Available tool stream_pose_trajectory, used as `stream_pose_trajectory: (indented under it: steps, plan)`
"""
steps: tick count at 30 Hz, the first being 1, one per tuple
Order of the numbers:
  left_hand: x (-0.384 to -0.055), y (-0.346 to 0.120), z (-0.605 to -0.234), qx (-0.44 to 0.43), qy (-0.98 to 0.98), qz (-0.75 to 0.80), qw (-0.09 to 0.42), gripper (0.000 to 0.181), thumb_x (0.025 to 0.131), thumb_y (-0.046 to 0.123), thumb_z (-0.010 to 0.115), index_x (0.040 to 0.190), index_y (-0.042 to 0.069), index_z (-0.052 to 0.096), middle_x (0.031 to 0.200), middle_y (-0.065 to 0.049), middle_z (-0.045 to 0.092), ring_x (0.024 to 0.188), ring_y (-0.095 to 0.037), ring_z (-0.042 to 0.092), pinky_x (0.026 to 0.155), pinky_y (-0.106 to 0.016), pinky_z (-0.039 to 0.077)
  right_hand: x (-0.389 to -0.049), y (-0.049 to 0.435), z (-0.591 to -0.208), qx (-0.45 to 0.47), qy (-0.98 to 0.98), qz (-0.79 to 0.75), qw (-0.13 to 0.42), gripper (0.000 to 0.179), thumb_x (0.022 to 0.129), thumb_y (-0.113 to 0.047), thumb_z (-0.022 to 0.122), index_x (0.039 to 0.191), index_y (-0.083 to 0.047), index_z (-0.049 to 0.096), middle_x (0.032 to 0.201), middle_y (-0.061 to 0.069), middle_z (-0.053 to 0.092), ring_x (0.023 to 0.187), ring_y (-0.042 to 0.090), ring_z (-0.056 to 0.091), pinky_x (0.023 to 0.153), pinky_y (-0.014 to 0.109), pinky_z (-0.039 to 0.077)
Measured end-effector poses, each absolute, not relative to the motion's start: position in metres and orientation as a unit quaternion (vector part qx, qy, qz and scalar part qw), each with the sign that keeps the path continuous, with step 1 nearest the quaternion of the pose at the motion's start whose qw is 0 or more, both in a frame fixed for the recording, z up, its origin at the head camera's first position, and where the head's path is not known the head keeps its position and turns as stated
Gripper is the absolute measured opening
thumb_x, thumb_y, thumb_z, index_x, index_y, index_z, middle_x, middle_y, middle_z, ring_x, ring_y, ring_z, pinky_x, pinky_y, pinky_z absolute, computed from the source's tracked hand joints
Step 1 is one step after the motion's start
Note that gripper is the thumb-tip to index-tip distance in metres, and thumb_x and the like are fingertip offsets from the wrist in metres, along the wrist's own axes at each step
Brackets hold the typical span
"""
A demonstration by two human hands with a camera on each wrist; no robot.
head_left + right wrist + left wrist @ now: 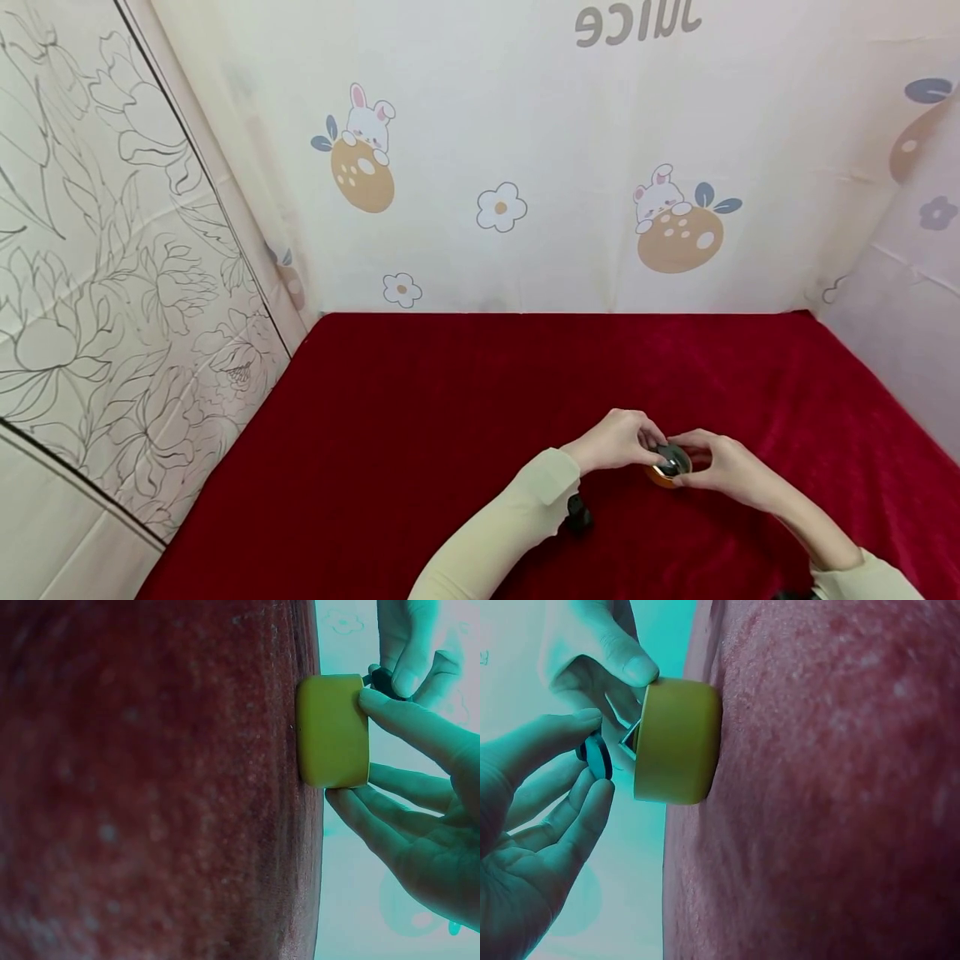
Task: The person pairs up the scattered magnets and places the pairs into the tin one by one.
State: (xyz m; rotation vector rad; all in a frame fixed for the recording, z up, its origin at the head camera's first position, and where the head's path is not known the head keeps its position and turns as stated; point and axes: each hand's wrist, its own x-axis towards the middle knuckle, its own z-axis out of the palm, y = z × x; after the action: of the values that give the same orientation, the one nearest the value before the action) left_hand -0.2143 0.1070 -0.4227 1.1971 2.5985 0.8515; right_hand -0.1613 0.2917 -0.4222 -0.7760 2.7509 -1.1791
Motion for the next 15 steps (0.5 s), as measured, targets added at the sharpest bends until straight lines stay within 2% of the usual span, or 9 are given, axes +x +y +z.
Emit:
stream_pose_trajectory:
  steps: [15]
  plan:
    - [-0.2121,0.1145,-0.4238,0.398,0.874,0.27,0.064,0.019,0.074,0.025,0.071,0.09,0.015,0.07,0.079,0.013,0.058,0.064,0.011,0.046,0.058,-0.001,0.036,-0.1611,0.2924,-0.4222,-0.251,0.891,-0.379,0.018,0.047,0.071,-0.017,0.073,0.107,0.008,0.055,0.098,0.015,0.059,0.083,-0.001,0.057,0.065,0.023,0.049]
